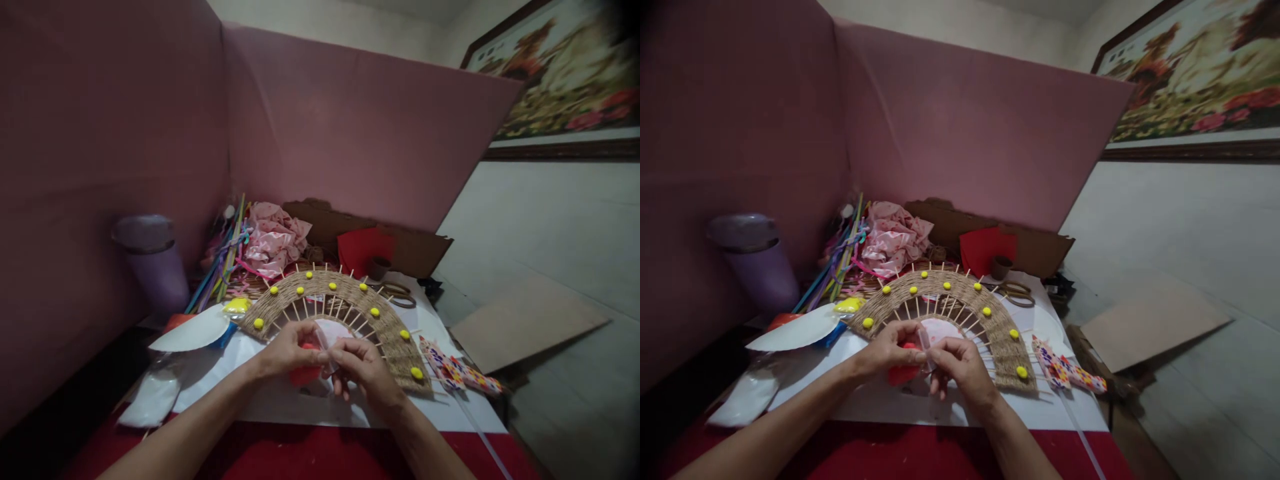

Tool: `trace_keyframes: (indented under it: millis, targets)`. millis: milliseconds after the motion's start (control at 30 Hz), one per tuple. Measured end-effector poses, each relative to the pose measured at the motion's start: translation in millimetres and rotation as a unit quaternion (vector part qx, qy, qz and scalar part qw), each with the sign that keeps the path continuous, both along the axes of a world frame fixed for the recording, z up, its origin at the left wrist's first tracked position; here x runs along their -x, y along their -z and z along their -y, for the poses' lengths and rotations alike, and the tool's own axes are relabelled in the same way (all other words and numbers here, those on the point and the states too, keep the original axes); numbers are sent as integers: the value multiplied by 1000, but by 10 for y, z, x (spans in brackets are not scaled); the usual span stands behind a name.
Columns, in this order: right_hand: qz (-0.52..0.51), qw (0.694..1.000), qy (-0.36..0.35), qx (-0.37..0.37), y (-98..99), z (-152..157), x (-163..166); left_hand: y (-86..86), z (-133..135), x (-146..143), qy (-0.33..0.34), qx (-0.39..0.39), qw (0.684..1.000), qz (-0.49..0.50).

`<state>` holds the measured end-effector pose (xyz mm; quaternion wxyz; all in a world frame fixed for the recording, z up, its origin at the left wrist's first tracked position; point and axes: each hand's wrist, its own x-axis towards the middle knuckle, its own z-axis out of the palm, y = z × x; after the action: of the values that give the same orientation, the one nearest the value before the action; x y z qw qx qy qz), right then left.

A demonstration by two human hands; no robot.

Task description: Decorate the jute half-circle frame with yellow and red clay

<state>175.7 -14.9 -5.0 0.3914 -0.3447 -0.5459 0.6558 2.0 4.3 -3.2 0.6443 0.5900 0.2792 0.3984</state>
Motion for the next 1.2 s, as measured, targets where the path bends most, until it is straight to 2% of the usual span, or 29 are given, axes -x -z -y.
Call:
trace_keyframes:
  millis: [233, 300, 400, 467, 500, 567, 600, 633, 667, 733, 800, 933, 1200]
  targets:
    - [5, 999, -36, -21, -78, 24, -33, -90, 48, 29, -8, 4, 999, -52]
    - [21, 999, -42, -26, -81, 40, -25, -94, 43, 46, -24, -26, 995, -91]
    - [45, 998, -26, -40, -63, 62, 13, -121, 45, 61, -51, -111, 979, -165]
    - [54, 995, 11, -85, -51, 79, 36, -168, 67, 60, -121, -201, 950, -206]
    - [62, 990, 41, -122, -49, 90, 42, -194, 87, 55, -179, -255, 925, -217]
    - [96, 963, 119, -221, -51, 120, 48, -235, 138, 35, -297, -355, 859, -219]
    - [121, 941, 159, -274, -51, 138, 50, -242, 167, 19, -324, -382, 837, -221]
    - [148, 915, 186, -327, -47, 156, 53, -238, 194, -2, -319, -391, 833, -229]
    - [172, 888, 204, -376, -40, 171, 59, -223, 219, -26, -289, -384, 843, -241]
    - [201, 843, 213, -450, -11, 190, 76, -171, 254, -79, -201, -333, 882, -265]
    - [214, 818, 211, -490, 25, 190, 94, -117, 265, -121, -155, -287, 908, -263]
    - [219, 804, 202, -515, 69, 170, 107, -73, 241, -133, -119, -281, 920, -245]
    - [273, 787, 216, -509, 61, 166, 105, -76, 239, -106, -115, -353, 884, -283]
